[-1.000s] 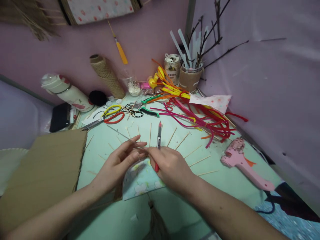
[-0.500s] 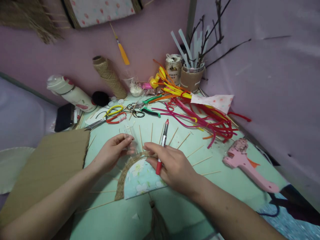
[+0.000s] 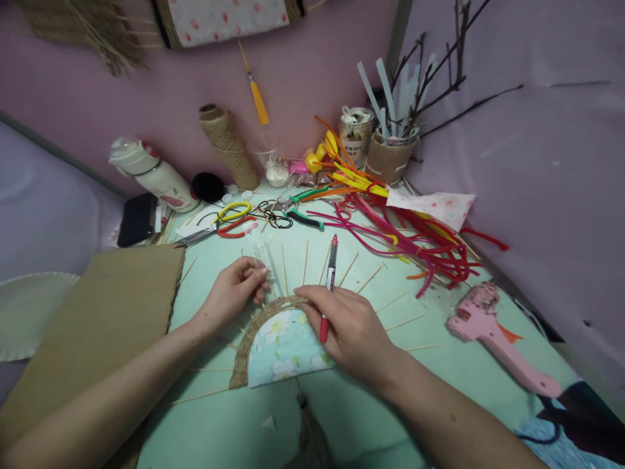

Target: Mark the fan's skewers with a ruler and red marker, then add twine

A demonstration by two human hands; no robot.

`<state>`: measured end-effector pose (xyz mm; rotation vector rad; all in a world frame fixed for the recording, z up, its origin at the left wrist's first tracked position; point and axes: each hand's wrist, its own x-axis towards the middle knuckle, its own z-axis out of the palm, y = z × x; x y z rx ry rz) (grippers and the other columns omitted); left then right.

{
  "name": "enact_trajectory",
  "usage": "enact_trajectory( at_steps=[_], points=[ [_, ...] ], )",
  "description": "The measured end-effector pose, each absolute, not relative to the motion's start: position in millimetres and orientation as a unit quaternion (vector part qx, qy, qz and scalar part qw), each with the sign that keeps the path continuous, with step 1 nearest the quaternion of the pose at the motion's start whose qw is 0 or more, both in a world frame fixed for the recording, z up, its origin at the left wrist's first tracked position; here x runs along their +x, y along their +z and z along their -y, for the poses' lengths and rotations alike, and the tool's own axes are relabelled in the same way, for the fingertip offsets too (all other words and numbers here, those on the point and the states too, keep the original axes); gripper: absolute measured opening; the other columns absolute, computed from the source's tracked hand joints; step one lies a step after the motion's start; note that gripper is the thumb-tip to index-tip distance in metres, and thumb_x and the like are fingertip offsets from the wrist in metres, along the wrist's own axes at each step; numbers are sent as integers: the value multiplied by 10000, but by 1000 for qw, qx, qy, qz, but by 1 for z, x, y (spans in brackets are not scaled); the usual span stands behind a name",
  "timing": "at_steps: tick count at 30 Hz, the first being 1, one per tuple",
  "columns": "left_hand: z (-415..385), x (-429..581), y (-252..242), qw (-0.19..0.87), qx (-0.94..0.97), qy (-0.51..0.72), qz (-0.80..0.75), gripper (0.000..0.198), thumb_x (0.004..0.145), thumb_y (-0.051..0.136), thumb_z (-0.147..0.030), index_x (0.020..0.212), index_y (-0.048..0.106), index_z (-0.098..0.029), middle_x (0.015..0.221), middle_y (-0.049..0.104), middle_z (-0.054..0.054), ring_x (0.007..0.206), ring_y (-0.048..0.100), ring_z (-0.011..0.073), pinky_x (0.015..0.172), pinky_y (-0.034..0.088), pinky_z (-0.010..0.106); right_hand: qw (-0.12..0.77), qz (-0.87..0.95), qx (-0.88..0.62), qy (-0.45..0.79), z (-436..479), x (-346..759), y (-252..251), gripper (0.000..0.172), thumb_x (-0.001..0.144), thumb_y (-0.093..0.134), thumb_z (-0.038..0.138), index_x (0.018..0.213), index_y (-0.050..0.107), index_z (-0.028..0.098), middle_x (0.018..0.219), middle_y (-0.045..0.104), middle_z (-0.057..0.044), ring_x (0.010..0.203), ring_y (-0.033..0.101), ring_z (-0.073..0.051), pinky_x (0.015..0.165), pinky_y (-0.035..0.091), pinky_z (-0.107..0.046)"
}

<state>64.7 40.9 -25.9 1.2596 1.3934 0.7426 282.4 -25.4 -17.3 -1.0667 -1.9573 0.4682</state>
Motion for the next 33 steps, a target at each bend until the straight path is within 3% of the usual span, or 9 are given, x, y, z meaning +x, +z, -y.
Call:
enact_trajectory(
  at_steps=[12, 33],
  points=[
    [-36, 73, -15, 558, 532, 238, -591, 158, 856, 544, -325, 856, 500, -173, 552, 597, -26, 365, 505, 73, 347, 395, 168, 415, 782, -425, 189, 25, 282, -17, 198, 912, 520, 158, 1093, 597, 182, 940, 712, -42, 787, 669, -156, 690, 520, -270],
    [-39, 75, -18, 559, 549, 194, -591, 233, 827, 580, -391, 800, 473, -186, 535, 620, -17, 352, 516, 82, 342, 402, 172, 407, 787, -421, 194, 25, 282, -15, 178, 915, 500, 167, 1051, 614, 189, 903, 715, -43, 755, 671, -154, 676, 517, -263]
  ],
)
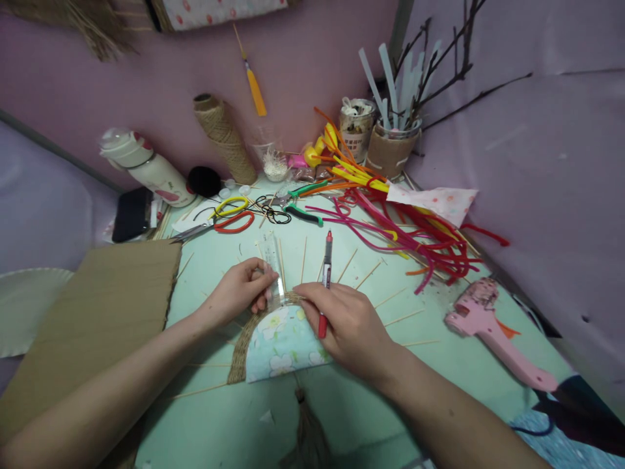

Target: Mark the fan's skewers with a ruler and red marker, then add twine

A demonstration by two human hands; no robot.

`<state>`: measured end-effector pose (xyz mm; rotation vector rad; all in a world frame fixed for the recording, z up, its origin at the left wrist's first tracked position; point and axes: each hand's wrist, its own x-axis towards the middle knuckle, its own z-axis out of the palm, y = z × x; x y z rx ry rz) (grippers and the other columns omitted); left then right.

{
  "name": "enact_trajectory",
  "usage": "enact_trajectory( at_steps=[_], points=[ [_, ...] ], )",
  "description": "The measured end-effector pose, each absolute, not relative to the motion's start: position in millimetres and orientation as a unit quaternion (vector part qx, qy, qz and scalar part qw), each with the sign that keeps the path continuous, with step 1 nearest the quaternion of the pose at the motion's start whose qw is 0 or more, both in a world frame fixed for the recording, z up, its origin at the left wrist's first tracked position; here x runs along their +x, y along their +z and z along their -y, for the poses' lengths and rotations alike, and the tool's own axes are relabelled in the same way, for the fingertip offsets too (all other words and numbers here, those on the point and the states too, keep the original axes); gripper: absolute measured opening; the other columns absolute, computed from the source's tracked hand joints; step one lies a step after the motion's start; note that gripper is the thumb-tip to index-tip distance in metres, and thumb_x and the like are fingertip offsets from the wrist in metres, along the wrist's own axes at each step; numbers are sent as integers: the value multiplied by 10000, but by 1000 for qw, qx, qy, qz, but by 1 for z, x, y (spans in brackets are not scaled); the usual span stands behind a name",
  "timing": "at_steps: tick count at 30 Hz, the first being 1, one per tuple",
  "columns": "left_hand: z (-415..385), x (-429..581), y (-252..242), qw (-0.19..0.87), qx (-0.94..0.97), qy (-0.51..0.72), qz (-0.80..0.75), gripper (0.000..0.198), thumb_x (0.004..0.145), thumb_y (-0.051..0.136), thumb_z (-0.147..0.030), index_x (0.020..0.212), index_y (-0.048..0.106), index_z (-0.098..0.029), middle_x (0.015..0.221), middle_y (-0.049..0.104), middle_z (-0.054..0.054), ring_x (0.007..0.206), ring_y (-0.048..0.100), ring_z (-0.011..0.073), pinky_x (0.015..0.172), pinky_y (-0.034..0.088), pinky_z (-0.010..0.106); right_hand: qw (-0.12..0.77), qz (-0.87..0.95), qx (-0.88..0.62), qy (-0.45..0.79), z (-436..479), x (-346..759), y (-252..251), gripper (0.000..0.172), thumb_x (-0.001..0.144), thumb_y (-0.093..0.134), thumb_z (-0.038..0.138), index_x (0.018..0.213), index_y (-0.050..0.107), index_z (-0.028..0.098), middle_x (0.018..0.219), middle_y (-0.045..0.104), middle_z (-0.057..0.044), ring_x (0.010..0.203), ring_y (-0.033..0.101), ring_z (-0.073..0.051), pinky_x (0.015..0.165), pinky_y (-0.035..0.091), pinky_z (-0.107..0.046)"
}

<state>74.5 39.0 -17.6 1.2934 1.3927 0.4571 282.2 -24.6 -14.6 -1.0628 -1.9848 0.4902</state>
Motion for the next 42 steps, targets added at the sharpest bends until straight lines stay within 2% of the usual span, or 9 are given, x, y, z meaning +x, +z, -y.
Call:
enact_trajectory(
  at_steps=[18, 29, 31, 36, 42],
  points=[
    [-49, 73, -22, 598, 521, 156, -588, 227, 822, 604, -366, 800, 472, -182, 535, 635, -2, 369, 547, 92, 354, 412, 166, 404, 785, -427, 194, 25, 282, -15, 190, 910, 490, 161, 1048, 618, 187, 862, 713, -44, 722, 664, -148, 652, 508, -257],
    [-49, 71, -25, 586, 541, 157, -583, 228, 829, 575, -383, 778, 474, -185, 553, 633, 1, 378, 545, 96, 359, 417, 180, 421, 779, -425, 191, 22, 284, -16, 155, 924, 504, 183, 1044, 601, 181, 912, 712, -42, 778, 670, -150, 695, 508, -260],
    [-48, 71, -26, 582, 547, 157, -580, 223, 836, 562, -381, 778, 475, -183, 556, 632, 1, 381, 547, 96, 361, 420, 181, 430, 762, -437, 209, 22, 285, -14, 168, 937, 479, 207, 1061, 590, 184, 922, 708, -41, 763, 668, -142, 681, 510, -251],
    [-48, 70, -27, 578, 553, 150, -581, 206, 844, 545, -368, 787, 467, -185, 548, 626, -6, 382, 549, 99, 365, 427, 187, 454, 699, -466, 298, 23, 292, 8, 257, 969, 406, 296, 1150, 548, 182, 714, 646, 6, 557, 591, -108, 541, 469, -222],
    [-49, 71, -26, 571, 558, 147, -584, 202, 839, 554, -357, 785, 476, -178, 541, 629, -4, 376, 545, 98, 371, 428, 191, 456, 613, -459, 453, 8, 281, 37, 307, 960, 411, 422, 1058, 588, 192, 831, 675, -36, 666, 591, -124, 586, 469, -238]
  ],
)
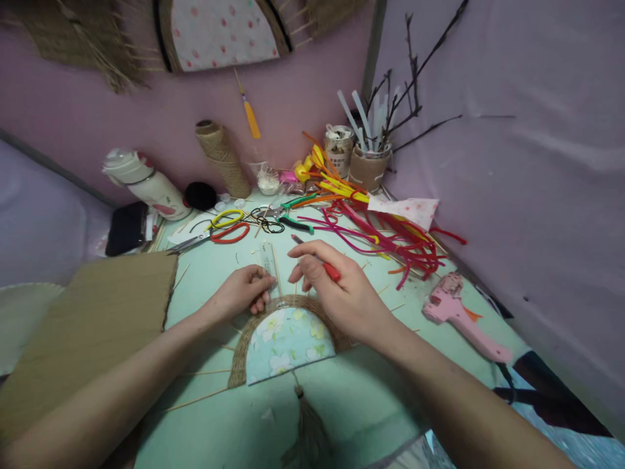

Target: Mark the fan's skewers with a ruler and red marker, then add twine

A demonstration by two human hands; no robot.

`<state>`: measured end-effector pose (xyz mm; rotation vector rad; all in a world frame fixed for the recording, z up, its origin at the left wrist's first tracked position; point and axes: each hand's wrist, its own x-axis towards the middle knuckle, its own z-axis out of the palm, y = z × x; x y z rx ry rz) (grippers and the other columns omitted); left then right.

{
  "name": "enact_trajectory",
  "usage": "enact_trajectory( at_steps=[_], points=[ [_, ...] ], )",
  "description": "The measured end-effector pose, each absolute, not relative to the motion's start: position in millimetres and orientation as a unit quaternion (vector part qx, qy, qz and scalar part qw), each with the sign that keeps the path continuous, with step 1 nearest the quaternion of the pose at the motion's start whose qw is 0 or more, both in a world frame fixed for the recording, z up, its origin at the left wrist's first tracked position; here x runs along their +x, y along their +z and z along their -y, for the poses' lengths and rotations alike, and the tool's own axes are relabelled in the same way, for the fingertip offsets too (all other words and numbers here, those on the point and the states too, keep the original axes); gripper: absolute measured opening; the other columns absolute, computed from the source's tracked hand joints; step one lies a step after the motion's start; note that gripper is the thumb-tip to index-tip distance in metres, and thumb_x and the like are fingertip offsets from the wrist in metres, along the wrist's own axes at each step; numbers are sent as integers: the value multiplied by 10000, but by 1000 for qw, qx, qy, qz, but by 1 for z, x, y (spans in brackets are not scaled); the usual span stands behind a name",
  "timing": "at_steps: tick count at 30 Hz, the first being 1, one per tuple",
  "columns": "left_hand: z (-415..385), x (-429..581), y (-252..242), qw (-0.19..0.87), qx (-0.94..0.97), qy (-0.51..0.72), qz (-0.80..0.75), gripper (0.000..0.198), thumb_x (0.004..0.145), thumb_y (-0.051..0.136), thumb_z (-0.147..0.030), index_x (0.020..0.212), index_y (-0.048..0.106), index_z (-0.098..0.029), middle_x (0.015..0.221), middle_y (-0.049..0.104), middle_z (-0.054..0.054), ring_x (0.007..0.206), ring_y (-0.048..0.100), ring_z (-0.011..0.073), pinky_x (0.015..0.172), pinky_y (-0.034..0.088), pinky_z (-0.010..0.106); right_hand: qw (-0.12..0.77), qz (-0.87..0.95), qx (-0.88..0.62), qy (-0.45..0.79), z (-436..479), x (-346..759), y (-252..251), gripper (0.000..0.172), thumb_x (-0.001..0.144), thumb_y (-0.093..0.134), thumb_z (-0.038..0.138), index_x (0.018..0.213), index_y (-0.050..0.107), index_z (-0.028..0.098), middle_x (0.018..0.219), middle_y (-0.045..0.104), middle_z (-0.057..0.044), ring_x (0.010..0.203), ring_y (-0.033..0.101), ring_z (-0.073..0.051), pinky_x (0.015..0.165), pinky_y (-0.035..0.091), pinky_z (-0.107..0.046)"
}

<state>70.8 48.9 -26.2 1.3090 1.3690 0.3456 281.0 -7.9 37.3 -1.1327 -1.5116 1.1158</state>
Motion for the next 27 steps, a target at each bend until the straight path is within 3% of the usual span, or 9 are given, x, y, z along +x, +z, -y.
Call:
enact_trajectory(
  at_steps=[3, 5, 7, 10, 13, 16, 19, 27],
  points=[
    [-50, 72, -26, 568, 558, 144, -588, 191, 837, 561, -346, 794, 480, -178, 527, 619, -16, 381, 553, 103, 374, 429, 193, 425, 570, -452, 539, -4, 267, 28, 265, 930, 471, 380, 1075, 573, 184, 884, 688, -49, 705, 591, -126, 597, 461, -233],
    [-50, 72, -26, 565, 560, 142, -590, 186, 841, 556, -343, 794, 476, -182, 523, 616, -22, 383, 557, 106, 378, 432, 197, 416, 542, -447, 577, -9, 259, 14, 291, 922, 472, 375, 1103, 572, 171, 809, 683, -40, 628, 565, -117, 552, 435, -226],
    [-50, 72, -26, 563, 560, 141, -591, 174, 848, 544, -331, 790, 469, -185, 519, 615, -23, 380, 557, 108, 380, 437, 200, 420, 530, -470, 567, -12, 255, -2, 348, 930, 450, 420, 1120, 588, 164, 655, 634, -2, 515, 498, -104, 490, 384, -219],
    [-50, 72, -27, 566, 560, 142, -588, 153, 857, 526, -307, 789, 463, -185, 525, 621, -21, 379, 560, 109, 374, 439, 201, 454, 544, -514, 484, -11, 254, -21, 372, 927, 459, 460, 1062, 641, 165, 568, 549, 27, 499, 470, -104, 495, 369, -225],
    [-49, 72, -26, 567, 560, 143, -587, 160, 864, 520, -310, 786, 456, -186, 522, 617, -25, 368, 549, 101, 356, 419, 186, 469, 563, -517, 443, -8, 255, -29, 325, 929, 469, 429, 1039, 647, 179, 637, 588, 12, 585, 545, -124, 566, 423, -241],
    [-49, 72, -25, 566, 558, 140, -591, 168, 870, 517, -319, 791, 450, -187, 512, 609, -29, 360, 540, 97, 346, 408, 179, 452, 618, -509, 393, -5, 254, -32, 233, 922, 497, 316, 1079, 624, 200, 856, 675, -28, 777, 626, -157, 711, 475, -274],
    [-49, 72, -24, 570, 555, 139, -589, 163, 879, 507, -314, 794, 448, -187, 504, 604, -33, 360, 542, 97, 346, 407, 175, 424, 702, -480, 311, -2, 253, -36, 241, 887, 532, 200, 1117, 605, 207, 1027, 671, -58, 946, 616, -182, 828, 472, -308],
    [-49, 73, -23, 582, 543, 147, -587, 141, 886, 497, -271, 790, 441, -185, 493, 599, -40, 359, 547, 94, 350, 408, 169, 315, 792, -465, 242, 3, 248, -40, 228, 832, 604, 140, 1050, 605, 206, 952, 683, -47, 885, 623, -191, 793, 460, -309]
  ],
)
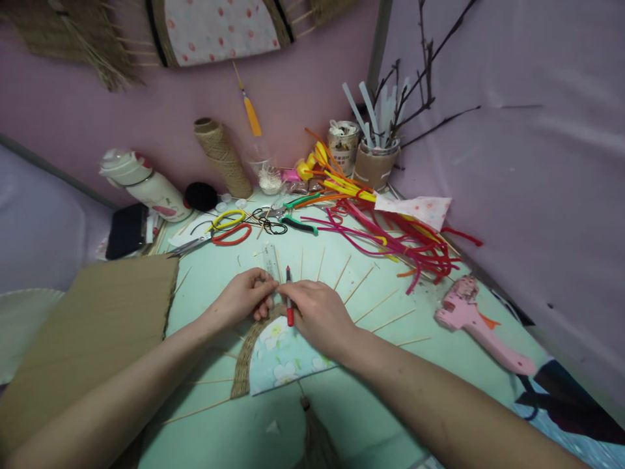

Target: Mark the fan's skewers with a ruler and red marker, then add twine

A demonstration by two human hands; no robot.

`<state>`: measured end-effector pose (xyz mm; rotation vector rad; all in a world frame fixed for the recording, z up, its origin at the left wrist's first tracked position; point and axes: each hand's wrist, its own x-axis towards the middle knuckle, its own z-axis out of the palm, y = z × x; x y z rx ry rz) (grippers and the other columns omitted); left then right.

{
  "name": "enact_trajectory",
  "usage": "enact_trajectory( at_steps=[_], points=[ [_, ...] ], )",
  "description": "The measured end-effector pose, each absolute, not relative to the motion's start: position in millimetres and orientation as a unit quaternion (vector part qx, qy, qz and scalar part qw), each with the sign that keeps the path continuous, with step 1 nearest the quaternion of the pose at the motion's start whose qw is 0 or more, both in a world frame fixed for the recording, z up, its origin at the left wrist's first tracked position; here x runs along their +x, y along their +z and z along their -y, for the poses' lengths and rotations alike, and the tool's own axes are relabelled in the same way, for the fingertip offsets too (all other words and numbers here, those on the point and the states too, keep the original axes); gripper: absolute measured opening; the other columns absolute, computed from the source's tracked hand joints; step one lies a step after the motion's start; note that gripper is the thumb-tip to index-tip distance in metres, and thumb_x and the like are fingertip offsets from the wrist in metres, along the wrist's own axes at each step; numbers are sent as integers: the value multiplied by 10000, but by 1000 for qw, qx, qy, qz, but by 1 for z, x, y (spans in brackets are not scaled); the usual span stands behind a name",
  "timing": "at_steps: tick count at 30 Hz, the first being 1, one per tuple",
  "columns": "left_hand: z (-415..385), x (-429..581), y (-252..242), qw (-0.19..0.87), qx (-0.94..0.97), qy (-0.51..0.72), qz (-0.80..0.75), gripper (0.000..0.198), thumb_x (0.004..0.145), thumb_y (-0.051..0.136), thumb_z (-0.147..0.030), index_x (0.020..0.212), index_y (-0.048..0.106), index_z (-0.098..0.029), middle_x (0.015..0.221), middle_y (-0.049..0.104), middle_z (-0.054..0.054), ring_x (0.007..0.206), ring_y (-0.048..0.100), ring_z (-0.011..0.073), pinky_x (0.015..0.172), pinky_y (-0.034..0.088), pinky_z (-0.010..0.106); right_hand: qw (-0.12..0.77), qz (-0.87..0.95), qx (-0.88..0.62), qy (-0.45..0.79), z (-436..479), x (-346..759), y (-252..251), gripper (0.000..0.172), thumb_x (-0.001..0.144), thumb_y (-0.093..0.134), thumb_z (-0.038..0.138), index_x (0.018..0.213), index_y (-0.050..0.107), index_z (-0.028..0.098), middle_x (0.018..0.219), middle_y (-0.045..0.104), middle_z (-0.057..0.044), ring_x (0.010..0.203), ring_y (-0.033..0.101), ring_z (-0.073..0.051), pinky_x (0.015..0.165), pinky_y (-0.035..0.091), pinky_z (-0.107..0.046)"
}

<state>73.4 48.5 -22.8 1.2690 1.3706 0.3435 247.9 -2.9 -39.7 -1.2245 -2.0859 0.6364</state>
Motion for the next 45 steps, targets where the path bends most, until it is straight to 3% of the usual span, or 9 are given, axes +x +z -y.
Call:
enact_trajectory(
  at_steps=[13, 18, 24, 32, 42, 45],
  points=[
    [-49, 71, -25, 600, 530, 170, -575, 241, 899, 452, -348, 722, 467, -185, 527, 620, -1, 368, 560, 110, 375, 452, 202, 303, 796, -471, 232, 4, 247, -40, 211, 839, 579, 135, 1036, 607, 203, 935, 686, -43, 869, 634, -190, 777, 463, -306],
    [-48, 71, -26, 595, 533, 167, -578, 204, 908, 421, -330, 757, 443, -195, 521, 619, -3, 373, 568, 122, 377, 456, 212, 407, 741, -469, 256, 4, 249, -39, 203, 934, 470, 214, 1080, 610, 197, 963, 700, -52, 870, 642, -174, 789, 480, -303],
    [-47, 71, -26, 573, 550, 159, -586, 219, 907, 413, -359, 756, 428, -202, 508, 611, -13, 349, 543, 112, 358, 430, 201, 457, 624, -527, 353, 1, 253, -33, 290, 934, 482, 374, 1060, 646, 170, 710, 654, -17, 558, 577, -132, 553, 475, -264],
    [-48, 71, -26, 553, 568, 144, -593, 223, 894, 417, -357, 735, 438, -203, 518, 614, -15, 346, 531, 104, 328, 392, 186, 497, 607, -520, 337, -3, 255, -31, 258, 942, 465, 357, 967, 654, 185, 894, 683, -42, 789, 622, -168, 760, 520, -319],
    [-49, 72, -25, 551, 570, 137, -593, 221, 893, 408, -337, 724, 436, -197, 511, 611, -7, 344, 526, 101, 327, 389, 188, 511, 617, -502, 325, -5, 256, -34, 197, 946, 468, 299, 1015, 630, 211, 975, 648, -43, 937, 594, -178, 858, 467, -341],
    [-49, 72, -25, 552, 571, 137, -593, 221, 891, 410, -336, 719, 433, -199, 515, 612, -10, 346, 529, 102, 331, 394, 190, 500, 612, -510, 340, -6, 255, -34, 208, 941, 477, 317, 1007, 640, 206, 957, 654, -41, 893, 604, -172, 807, 474, -317]
  ],
)
